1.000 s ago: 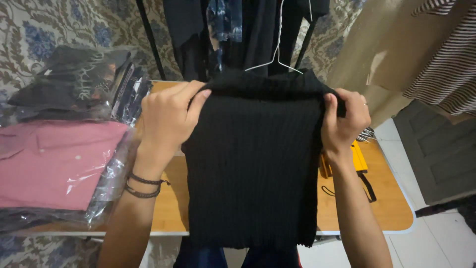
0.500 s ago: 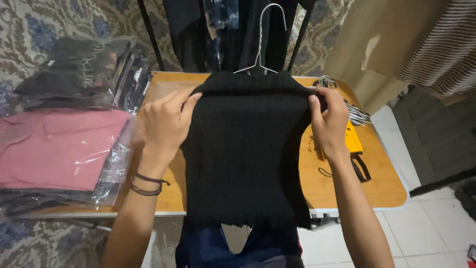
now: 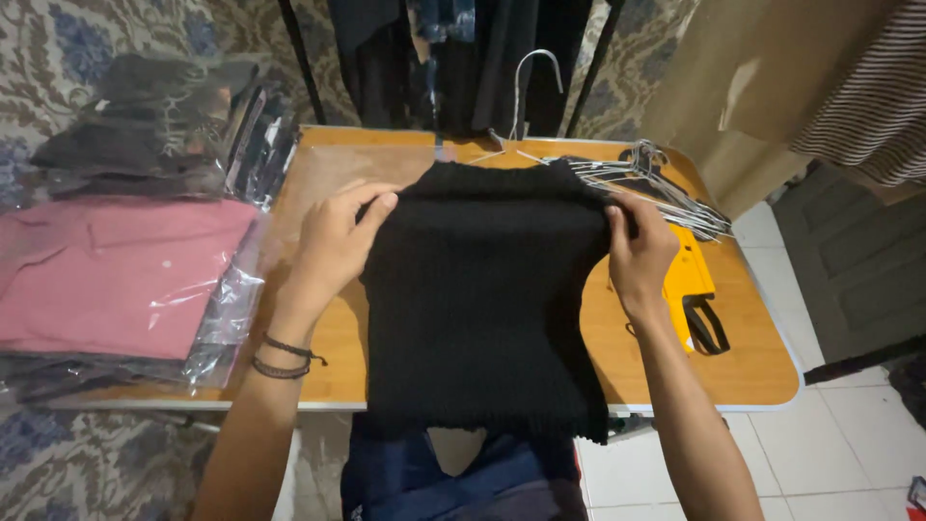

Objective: Hanging a black shirt on a hanger and placing it on a clothing rack.

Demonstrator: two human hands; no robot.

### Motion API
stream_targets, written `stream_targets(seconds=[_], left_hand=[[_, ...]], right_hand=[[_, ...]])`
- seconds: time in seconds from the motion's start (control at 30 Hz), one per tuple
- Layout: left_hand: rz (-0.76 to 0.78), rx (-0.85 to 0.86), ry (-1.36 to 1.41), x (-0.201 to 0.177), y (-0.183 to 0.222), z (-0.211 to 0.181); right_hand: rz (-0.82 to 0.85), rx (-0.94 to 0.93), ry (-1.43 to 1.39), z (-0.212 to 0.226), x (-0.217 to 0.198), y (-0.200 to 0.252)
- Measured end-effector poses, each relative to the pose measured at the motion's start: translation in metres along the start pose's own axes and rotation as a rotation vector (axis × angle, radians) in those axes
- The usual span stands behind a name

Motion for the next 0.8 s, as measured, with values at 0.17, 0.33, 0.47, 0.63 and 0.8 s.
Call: stream_targets(seconds=[0.17,0.33,0.47,0.63,0.8], left_hand=[[0.003,-0.025,0.111,0.005,-0.007,0.015],[-0.036,0.031,0.164,0.03,0.006,0.05],[-0.038,0.011,0.053,0.064,0.034,0.08],[0.046,-0.213,-0.093,0.088,0.062,0.087],[-0.067,-0.09,-0.179,0.117,0.091,0.123]], right_hand=[[0.029,0.086,-0.028,-0.003,0.006,-0.011],[0.073,0.084,0.08,-0.019,0.03,0.008],[0.14,0.245,-0.079,-0.05,0.063,0.07],[0.243,0.47,-0.116,-0.076,0.086,0.111],[0.368,0.45,0.162,-0.064,0.09,0.108]])
Point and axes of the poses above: each hand's wrist, its own y-axis away from the middle knuckle, its own x-axis out of the palm, z = x × y, the point moved 5 cm from there along -y, towards the middle knuckle, and after that the axes turned 1 degree about x, right-handed, at the moved point
